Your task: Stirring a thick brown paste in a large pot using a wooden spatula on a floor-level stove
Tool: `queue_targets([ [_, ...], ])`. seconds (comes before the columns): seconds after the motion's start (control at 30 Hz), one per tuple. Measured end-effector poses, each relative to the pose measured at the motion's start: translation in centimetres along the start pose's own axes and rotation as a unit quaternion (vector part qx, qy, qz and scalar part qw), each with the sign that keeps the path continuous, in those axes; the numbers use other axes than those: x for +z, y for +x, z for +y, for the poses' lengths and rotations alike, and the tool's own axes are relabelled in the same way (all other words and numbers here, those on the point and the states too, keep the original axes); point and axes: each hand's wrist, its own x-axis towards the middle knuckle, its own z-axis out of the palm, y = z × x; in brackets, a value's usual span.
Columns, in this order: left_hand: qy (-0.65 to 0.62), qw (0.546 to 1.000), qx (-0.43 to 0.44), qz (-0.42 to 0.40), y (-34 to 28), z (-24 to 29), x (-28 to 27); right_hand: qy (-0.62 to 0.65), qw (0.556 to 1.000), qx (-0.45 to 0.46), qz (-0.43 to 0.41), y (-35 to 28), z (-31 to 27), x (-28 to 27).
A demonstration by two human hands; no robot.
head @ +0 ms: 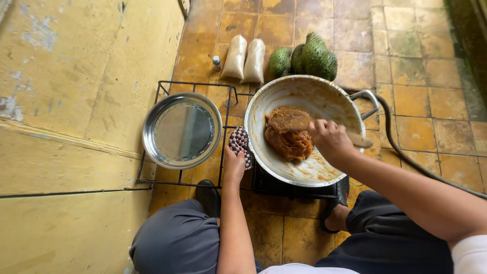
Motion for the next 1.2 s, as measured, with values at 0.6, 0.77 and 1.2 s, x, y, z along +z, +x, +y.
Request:
queue_targets([
  [0.6,-0.015,0.991,0.062,0.115,0.7,-2.5,3.2,0.316,0.83,0.24,-0.392,-1.3,9.9,-12.6],
  [0.77,-0.035,0.993,0.05,0.097,0.7,-2.6,3.1,0.296,0.8,0.226,-0.47,-0.4,11.2,-13.2],
  [1.2,-0.081,0.988,0.042,0.123,-1.9,0.8,2.6,0.389,0.738,0.297,-0.464,-1.8,13.8,-13.7],
])
